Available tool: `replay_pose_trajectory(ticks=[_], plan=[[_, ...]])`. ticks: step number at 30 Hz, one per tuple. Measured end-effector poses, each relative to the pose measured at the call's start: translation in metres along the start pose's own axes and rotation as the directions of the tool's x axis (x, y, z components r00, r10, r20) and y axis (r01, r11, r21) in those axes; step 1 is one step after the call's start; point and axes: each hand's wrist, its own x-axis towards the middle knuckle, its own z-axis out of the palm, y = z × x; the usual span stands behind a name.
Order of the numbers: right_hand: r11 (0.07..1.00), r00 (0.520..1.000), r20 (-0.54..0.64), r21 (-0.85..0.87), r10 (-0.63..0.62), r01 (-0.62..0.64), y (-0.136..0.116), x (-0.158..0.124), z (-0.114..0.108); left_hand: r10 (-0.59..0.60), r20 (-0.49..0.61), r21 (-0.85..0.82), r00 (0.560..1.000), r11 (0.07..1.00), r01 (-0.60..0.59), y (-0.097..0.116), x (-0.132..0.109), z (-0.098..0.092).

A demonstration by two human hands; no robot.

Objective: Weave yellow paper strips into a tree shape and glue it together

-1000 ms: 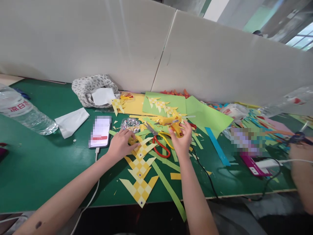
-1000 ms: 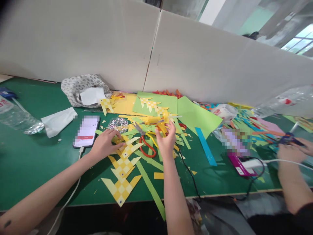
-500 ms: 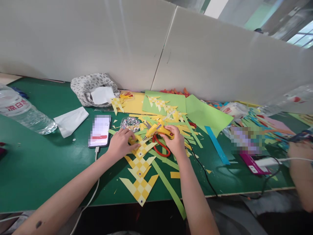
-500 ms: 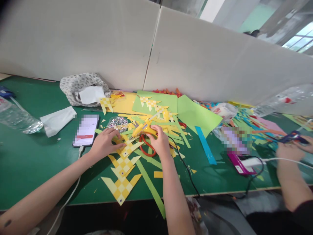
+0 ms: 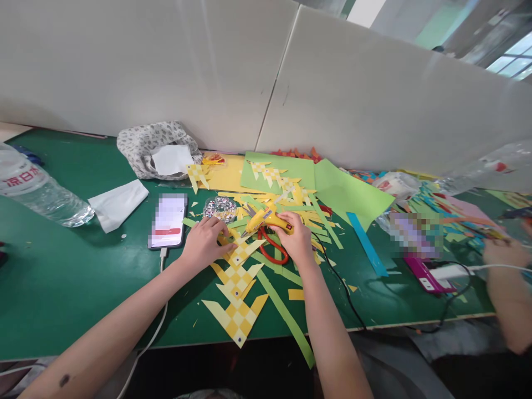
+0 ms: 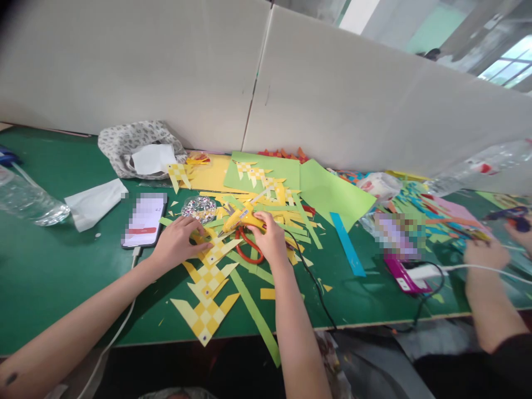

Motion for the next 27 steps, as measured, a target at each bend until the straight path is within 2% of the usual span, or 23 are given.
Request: replay_pose_trajectory(ticks=[15, 27], plan=[[0.996, 0.997, -0.057, -0.074, -0.058, 0.054, -0.001, -0.001, -0.001, 0.007, -0.002, 0.035, 1.0, 0.999, -0.006, 0.002, 0.0, 0.0], [0.994, 0.991, -0.112, -0.08, -0.077, 0.069, -0.01, -0.001, -0.004, 0.072, 0.026, 0.04, 0.997, 0.997, -0.073, 0.004, 0.0, -0.001]])
